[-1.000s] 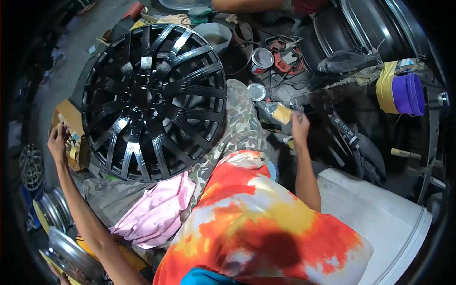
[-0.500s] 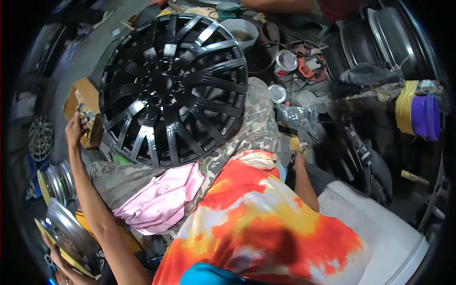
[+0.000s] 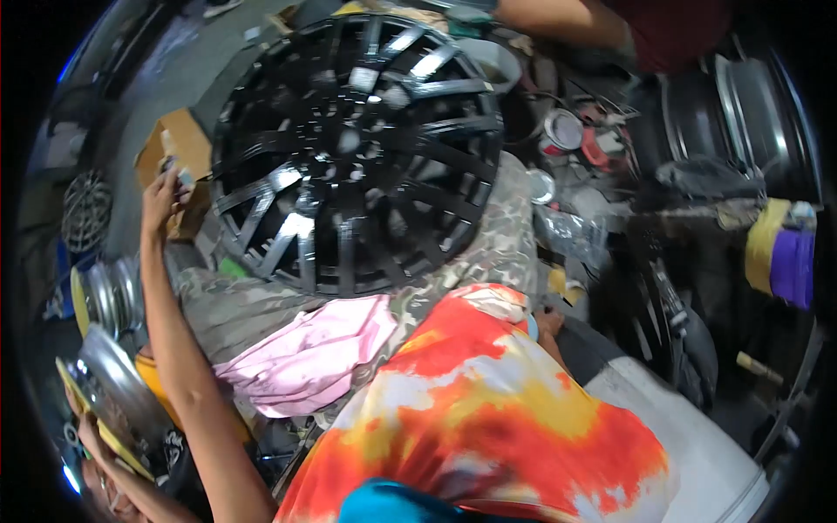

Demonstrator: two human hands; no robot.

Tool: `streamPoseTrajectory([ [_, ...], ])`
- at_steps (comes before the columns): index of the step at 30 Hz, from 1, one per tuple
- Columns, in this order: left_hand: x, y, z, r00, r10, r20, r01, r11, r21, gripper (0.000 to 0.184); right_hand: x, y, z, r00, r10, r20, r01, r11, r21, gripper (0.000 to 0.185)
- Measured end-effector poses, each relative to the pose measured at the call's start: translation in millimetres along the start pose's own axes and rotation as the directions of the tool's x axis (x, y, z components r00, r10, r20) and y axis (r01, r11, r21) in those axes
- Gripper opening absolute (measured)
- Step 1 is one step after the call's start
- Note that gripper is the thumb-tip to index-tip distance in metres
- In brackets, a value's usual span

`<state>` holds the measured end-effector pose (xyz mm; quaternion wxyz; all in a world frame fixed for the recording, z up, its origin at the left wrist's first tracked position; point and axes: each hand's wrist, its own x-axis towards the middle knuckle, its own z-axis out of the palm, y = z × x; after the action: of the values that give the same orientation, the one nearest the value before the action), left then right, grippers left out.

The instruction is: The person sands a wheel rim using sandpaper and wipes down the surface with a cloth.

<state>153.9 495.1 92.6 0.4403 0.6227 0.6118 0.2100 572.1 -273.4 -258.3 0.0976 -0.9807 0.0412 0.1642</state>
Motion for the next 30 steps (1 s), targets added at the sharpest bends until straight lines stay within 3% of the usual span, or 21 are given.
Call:
streamPoseTrajectory([
  [1, -10.4, 11.7, -0.3, 0.998, 0.017, 0.062, -0.02, 0.999, 0.043, 0.033, 1.8, -6.1, -2.3, 0.999, -0.018, 0.034, 0.017, 1.0, 0.009, 0.031],
  [3, -10.7, 6.2, 0.3, 0.998, 0.043, 0.051, -0.044, 0.999, 0.021, 0.034, 7.2, -15.3, -4.0, 0.993, -0.069, 0.092, 0.066, 0.997, 0.027, 0.029],
  [6, -27.4, 26.7, 10.1, 1.0, -0.005, -0.003, 0.006, 0.996, 0.083, 0.035, 17.0, -26.8, -1.0, 0.992, -0.082, 0.091, 0.063, 0.979, 0.195, 0.028],
  [9, -30.3, 29.4, 12.1, 0.999, 0.013, -0.031, -0.011, 0.998, 0.056, 0.033, 26.7, -37.3, 2.1, 0.98, -0.198, -0.009, 0.195, 0.956, 0.219, 0.025],
  [11, -30.5, 28.1, 10.6, 0.999, 0.03, -0.026, -0.028, 0.999, 0.044, 0.033, 31.4, -56.4, -0.7, 0.973, -0.227, 0.047, 0.192, 0.902, 0.387, 0.023],
  [12, -30.8, 26.7, 11.1, 0.999, 0.046, -0.02, -0.046, 0.998, 0.034, 0.032, 31.7, -65.4, -7.0, 0.974, -0.221, 0.046, 0.187, 0.905, 0.383, 0.023],
  [14, -28.6, 24.6, 9.4, 1.0, 0.029, 0.002, -0.029, 0.997, 0.067, 0.03, 11.0, -113.2, -53.4, 0.917, -0.344, 0.2, 0.22, 0.858, 0.464, 0.024],
  [18, -22.2, 20.1, 8.4, 0.999, 0.01, 0.046, -0.016, 0.991, 0.135, 0.028, 38.1, -110.1, -20.3, 0.884, -0.424, 0.198, 0.28, 0.818, 0.503, 0.029],
  [24, -28.9, 29.8, 12.9, 0.994, -0.013, 0.109, -0.005, 0.987, 0.162, 0.027, 18.5, -145.5, -48.5, 0.861, -0.445, 0.244, 0.194, 0.733, 0.652, 0.029],
  [26, -33.1, 31.5, 15.9, 0.994, -0.014, 0.105, -0.004, 0.986, 0.164, 0.03, 5.3, -167.7, -73.0, 0.824, -0.549, 0.139, 0.381, 0.719, 0.581, 0.029],
  [30, -39.2, 39.5, 22.0, 0.991, -0.037, 0.132, 0.016, 0.987, 0.161, 0.033, 12.9, -170.2, -64.3, 0.815, -0.561, 0.142, 0.349, 0.673, 0.652, 0.031],
])
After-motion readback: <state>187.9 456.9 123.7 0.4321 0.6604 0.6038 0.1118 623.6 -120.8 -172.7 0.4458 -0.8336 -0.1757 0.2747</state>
